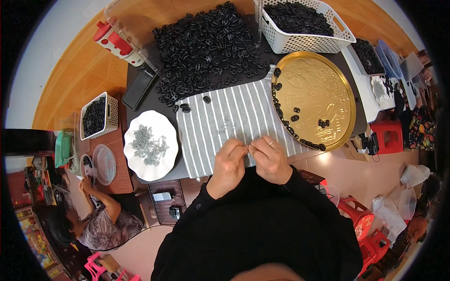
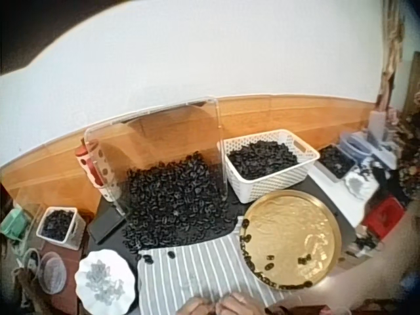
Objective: The person assembles small black plastic components by hand, inserting a small metal pin into each piece. They pick up a black part from a pile, insert the pin, and place the assembled unit onto a gold tray. The process is repeated continuously throughout the video.
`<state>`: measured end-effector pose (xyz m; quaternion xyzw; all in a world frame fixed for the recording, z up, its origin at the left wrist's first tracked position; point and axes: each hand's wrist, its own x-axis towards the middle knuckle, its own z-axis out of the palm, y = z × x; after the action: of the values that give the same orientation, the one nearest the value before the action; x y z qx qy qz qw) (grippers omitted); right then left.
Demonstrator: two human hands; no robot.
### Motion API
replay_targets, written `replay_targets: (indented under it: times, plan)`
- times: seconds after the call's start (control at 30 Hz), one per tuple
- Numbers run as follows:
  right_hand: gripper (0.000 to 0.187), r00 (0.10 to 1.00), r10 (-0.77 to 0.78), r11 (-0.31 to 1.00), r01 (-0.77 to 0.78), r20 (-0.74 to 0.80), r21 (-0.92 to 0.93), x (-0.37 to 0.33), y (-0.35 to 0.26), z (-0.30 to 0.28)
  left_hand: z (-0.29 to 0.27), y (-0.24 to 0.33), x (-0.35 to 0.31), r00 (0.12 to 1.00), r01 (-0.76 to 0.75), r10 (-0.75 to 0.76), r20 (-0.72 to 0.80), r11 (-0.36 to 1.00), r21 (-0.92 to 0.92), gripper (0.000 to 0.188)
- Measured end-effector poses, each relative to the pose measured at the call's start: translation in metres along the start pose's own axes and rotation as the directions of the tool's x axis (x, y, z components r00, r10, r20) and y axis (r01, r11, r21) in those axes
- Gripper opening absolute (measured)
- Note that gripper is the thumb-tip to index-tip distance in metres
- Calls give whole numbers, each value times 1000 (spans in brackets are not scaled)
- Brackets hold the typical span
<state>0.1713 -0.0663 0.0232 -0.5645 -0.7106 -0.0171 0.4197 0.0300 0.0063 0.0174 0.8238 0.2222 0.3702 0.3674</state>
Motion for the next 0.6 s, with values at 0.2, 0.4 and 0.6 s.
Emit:
replay_targets:
  times: [0.2,0.4,0.6]
  plan:
    - [10,1000,-5,1000,5,11,8,0,1,0,1,0,0,1000,-2,2,6,1000,6,21]
    - [11,1000,-16,999,15,19,45,0,4,0,3,-2,-3,998,-51,52,-21,996,67,20]
    - [19,975,218,942,-196,-50,272,-4,4,0,-10,3,1,994,108,-102,50,984,-140,20]
